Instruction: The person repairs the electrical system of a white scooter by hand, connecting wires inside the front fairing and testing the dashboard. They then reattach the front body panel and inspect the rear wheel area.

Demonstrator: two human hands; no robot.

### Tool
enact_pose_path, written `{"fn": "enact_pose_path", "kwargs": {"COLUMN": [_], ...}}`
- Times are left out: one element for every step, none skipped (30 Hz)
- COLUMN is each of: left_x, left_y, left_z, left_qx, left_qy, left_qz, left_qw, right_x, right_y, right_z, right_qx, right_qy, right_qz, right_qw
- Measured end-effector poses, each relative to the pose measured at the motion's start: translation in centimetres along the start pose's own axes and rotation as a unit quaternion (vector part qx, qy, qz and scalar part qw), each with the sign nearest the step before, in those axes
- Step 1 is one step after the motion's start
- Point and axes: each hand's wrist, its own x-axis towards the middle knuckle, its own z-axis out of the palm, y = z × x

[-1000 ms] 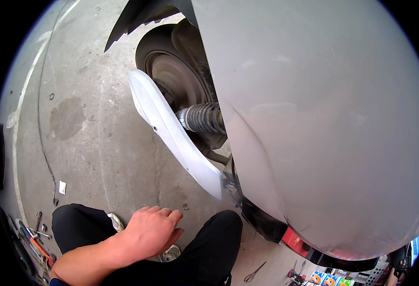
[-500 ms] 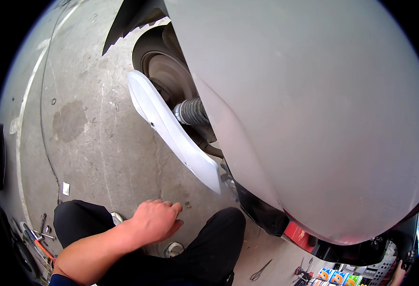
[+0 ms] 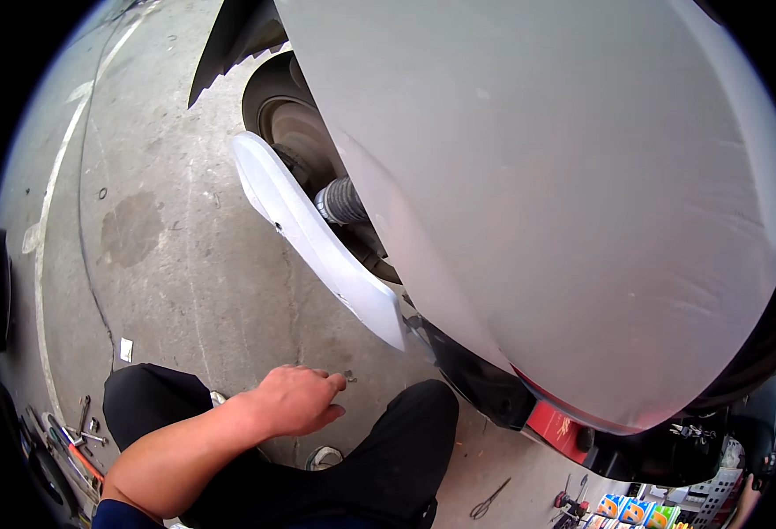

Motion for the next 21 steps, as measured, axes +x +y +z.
{"fn": "enact_pose_path", "kwargs": {"left_x": [0.0,0.0,0.0,0.0,0.0,-0.1,-0.1,-0.1,-0.1,-0.1,-0.1,-0.1,-0.1,-0.1,-0.1,-0.1,-0.1,-0.1,-0.3,-0.7,-1.2], "left_y": [0.0,-0.1,-0.1,-0.1,-0.1,-0.1,-0.1,-0.1,0.0,-0.1,-0.1,-0.2,-0.1,-0.1,-0.1,-0.1,-0.2,-0.2,-0.2,0.1,0.5], "left_z": [0.1,0.2,0.2,0.2,0.2,0.2,0.2,0.1,0.0,0.1,0.2,0.2,0.2,0.2,0.2,0.3,0.4,0.5,0.7,0.8,0.9], "left_qx": [0.001,0.001,0.004,0.007,0.01,0.011,0.011,0.011,0.012,0.012,0.012,0.012,0.013,0.013,0.013,0.014,0.015,0.016,0.041,0.065,0.089], "left_qy": [0.0,0.0,-0.001,0.0,0.0,0.0,-0.002,-0.004,-0.005,-0.004,-0.003,-0.002,-0.002,-0.002,-0.002,0.003,0.009,0.014,0.026,0.039,0.053], "left_qz": [0.001,0.003,0.003,0.001,0.0,0.0,-0.002,-0.003,-0.004,-0.002,0.0,0.002,0.003,0.005,0.007,0.009,0.011,0.012,0.014,0.016,0.017], "left_qw": [1.0,1.0,1.0,1.0,1.0,1.0,1.0,1.0,1.0,1.0,1.0,1.0,1.0,1.0,1.0,1.0,1.0,1.0,0.999,0.997,0.994], "right_x": [0.0,0.0,0.2,0.3,0.5,0.4,0.4,0.4,0.4,0.3,0.4,0.5,0.5,0.5,0.6,0.5,0.6,0.6,0.5,0.5,0.4], "right_y": [0.1,0.1,0.0,-0.1,-0.2,-0.3,-0.4,-0.4,-0.4,-0.4,-0.5,-0.5,-0.6,-0.6,-0.8,-0.9,-1.1,-1.3,-1.7,-2.1,-2.3], "right_z": [-0.1,-0.2,0.1,0.3,0.4,0.3,0.3,0.3,0.3,0.2,0.2,0.2,0.1,0.1,0.0,0.0,-0.1,-0.2,-0.3,-0.4,-0.7], "right_qx": [0.0,0.0,0.0,0.002,0.002,0.0,-0.001,-0.002,-0.001,-0.003,-0.003,-0.005,-0.006,-0.006,-0.006,-0.006,-0.007,-0.009,-0.009,-0.01,-0.011], "right_qy": [0.001,0.002,0.001,-0.001,-0.001,0.0,0.0,-0.001,0.001,0.002,0.003,0.003,0.003,0.004,0.006,0.007,0.007,0.009,0.012,0.014,0.018], "right_qz": [0.0,-0.001,-0.001,-0.002,-0.003,-0.002,-0.003,-0.003,-0.001,-0.002,-0.001,-0.001,-0.002,-0.002,0.0,0.0,-0.001,-0.001,-0.003,-0.002,-0.002], "right_qw": [1.0,1.0,1.0,1.0,1.0,1.0,1.0,1.0,1.0,1.0,1.0,1.0,1.0,1.0,1.0,1.0,1.0,1.0,1.0,1.0,1.0]}}
